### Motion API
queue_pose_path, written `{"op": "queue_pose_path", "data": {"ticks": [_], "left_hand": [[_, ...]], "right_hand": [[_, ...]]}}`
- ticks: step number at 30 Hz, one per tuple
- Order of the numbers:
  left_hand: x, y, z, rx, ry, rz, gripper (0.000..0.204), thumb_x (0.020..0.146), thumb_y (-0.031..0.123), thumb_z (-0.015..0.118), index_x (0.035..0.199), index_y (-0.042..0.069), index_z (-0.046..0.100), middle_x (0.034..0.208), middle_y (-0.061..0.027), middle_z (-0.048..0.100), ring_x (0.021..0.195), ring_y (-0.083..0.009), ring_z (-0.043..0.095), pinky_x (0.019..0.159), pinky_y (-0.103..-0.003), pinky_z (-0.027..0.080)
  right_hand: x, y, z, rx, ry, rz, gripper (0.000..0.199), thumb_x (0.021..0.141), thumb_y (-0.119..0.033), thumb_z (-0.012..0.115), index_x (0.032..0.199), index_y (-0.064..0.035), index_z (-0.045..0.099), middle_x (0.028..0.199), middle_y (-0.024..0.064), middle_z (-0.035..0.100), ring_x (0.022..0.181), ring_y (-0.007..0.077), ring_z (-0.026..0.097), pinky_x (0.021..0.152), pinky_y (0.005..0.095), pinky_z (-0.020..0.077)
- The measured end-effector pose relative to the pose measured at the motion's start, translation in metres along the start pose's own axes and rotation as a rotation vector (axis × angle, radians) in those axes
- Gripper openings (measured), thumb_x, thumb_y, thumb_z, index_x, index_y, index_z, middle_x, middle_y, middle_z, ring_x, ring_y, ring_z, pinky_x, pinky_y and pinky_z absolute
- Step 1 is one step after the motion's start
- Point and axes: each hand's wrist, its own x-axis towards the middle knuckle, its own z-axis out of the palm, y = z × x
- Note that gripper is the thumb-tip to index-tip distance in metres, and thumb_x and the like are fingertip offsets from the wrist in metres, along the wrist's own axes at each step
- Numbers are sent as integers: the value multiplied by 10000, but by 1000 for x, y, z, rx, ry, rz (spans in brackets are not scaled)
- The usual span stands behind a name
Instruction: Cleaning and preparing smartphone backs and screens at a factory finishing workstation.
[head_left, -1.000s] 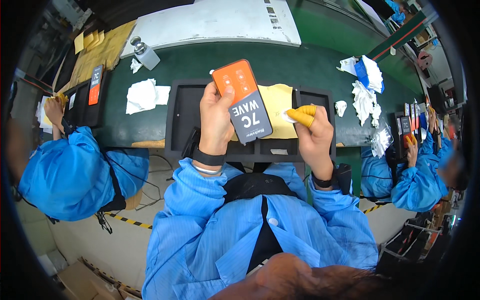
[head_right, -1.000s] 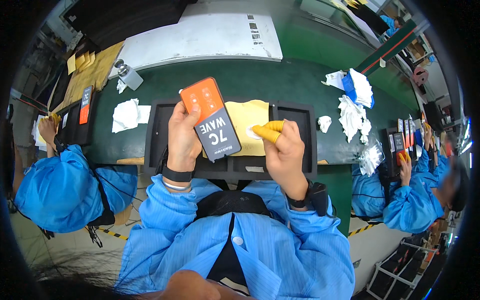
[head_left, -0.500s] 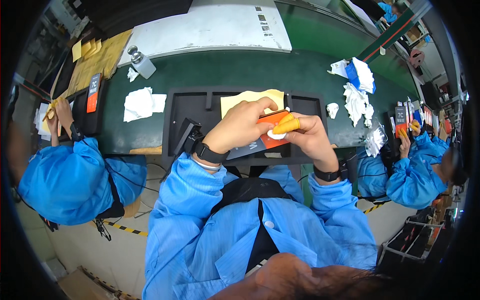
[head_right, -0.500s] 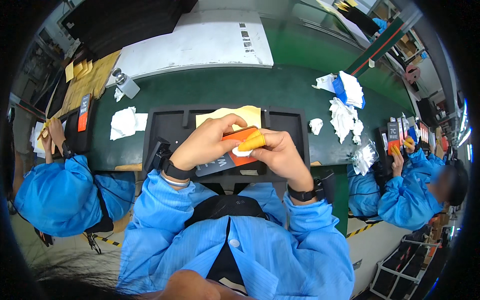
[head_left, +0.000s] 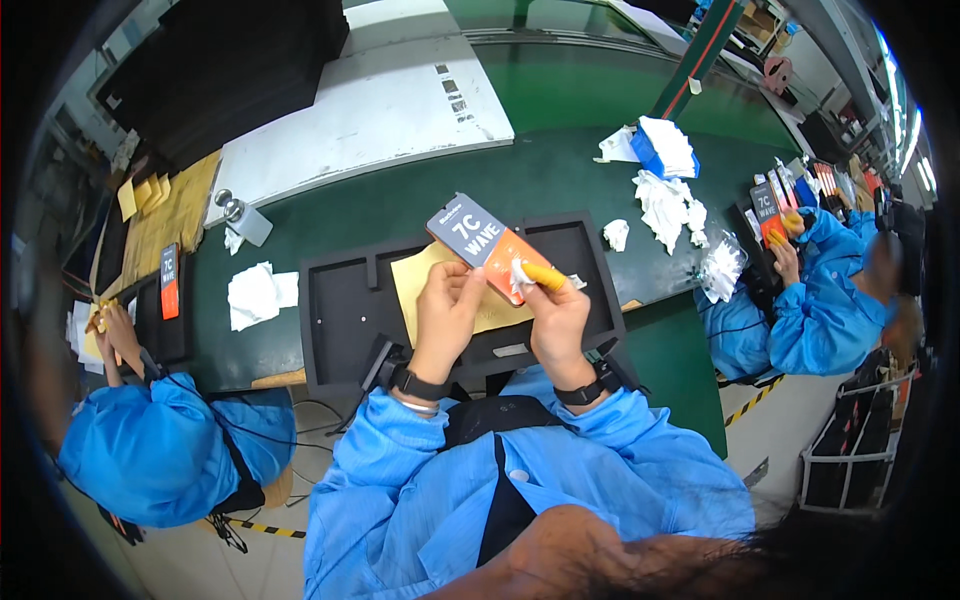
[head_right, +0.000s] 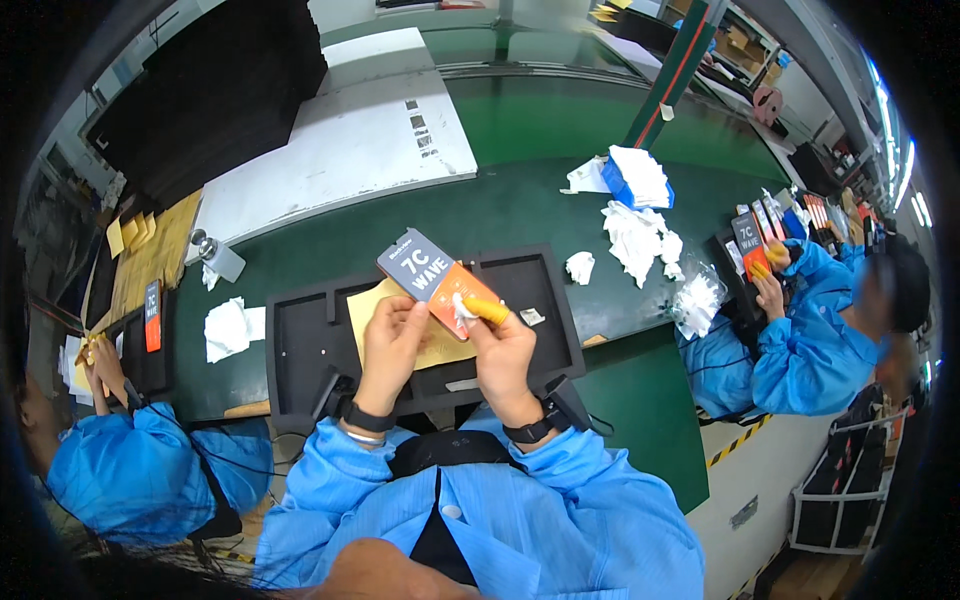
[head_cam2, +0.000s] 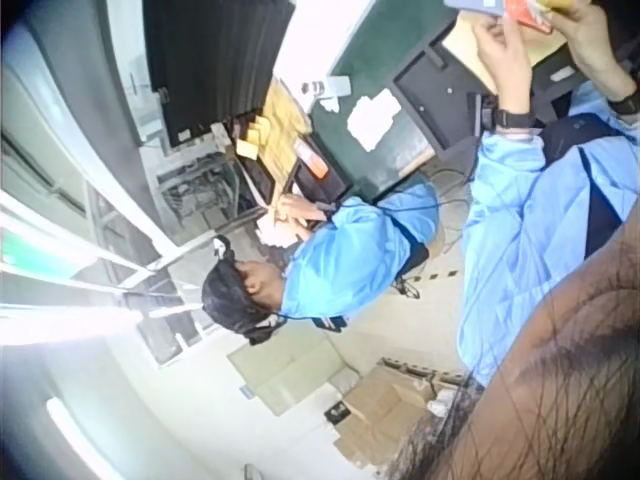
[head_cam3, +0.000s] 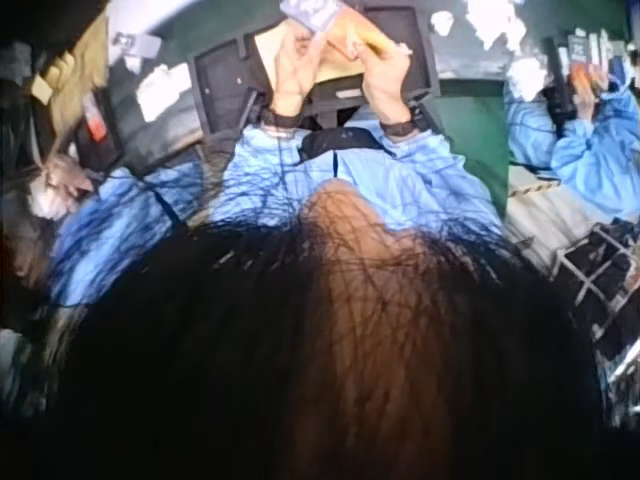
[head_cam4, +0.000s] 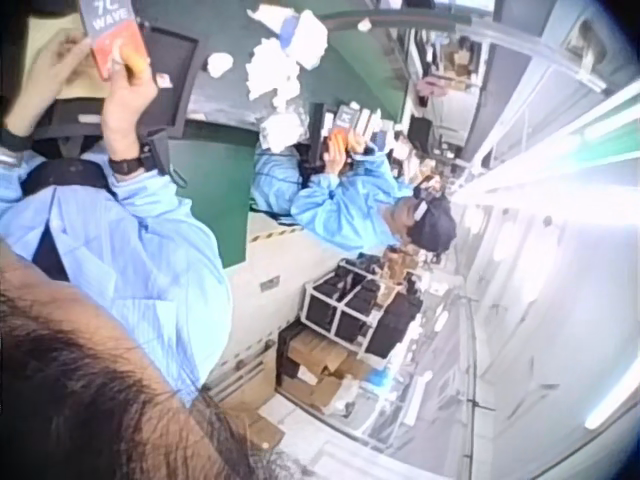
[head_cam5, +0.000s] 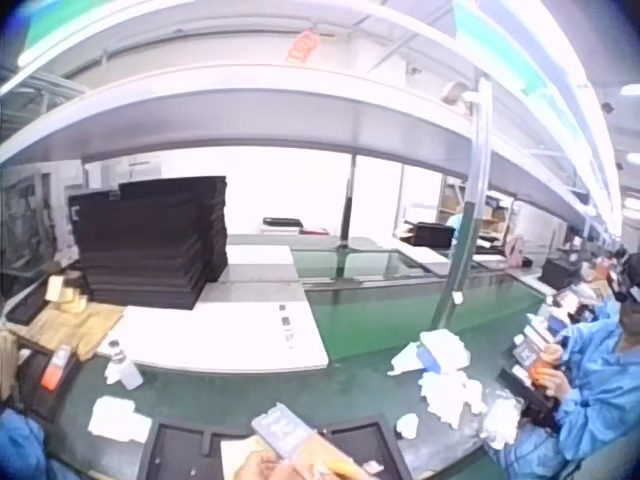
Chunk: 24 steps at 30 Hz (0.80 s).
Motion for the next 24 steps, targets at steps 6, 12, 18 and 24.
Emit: {"op": "queue_pose_path", "data": {"ticks": [6,12,18,24], "left_hand": [[13,-22,6,-404,-161,-462,298,983,59,604,1237,-30,478,1015,-124,704,799,-179,716,628,-294,610],[18,-26,-7,-367,-259,-356,441,953,-28,587,1374,-60,457,978,-110,704,814,-142,693,701,-262,578],[-3,10,-8,619,-170,15,460,890,53,676,1329,1,549,1052,-152,652,921,-281,675,792,-361,552],[-54,9,-13,803,-347,336,439,859,200,723,1255,47,615,1327,-198,559,1191,-399,550,1001,-448,475]], "right_hand": [[-16,15,-9,-36,-198,161,214,935,44,647,1146,48,682,1089,89,713,982,135,672,878,276,548],[-15,-8,-26,-210,-449,387,218,925,60,629,1131,38,694,1052,85,720,938,119,670,840,271,548],[20,-37,-43,-741,-368,-174,210,888,29,665,1081,-25,729,890,78,677,786,158,661,718,277,505],[38,-26,-32,-1027,-512,-648,178,779,-42,732,955,-48,756,917,124,644,973,332,603,801,414,499]]}}
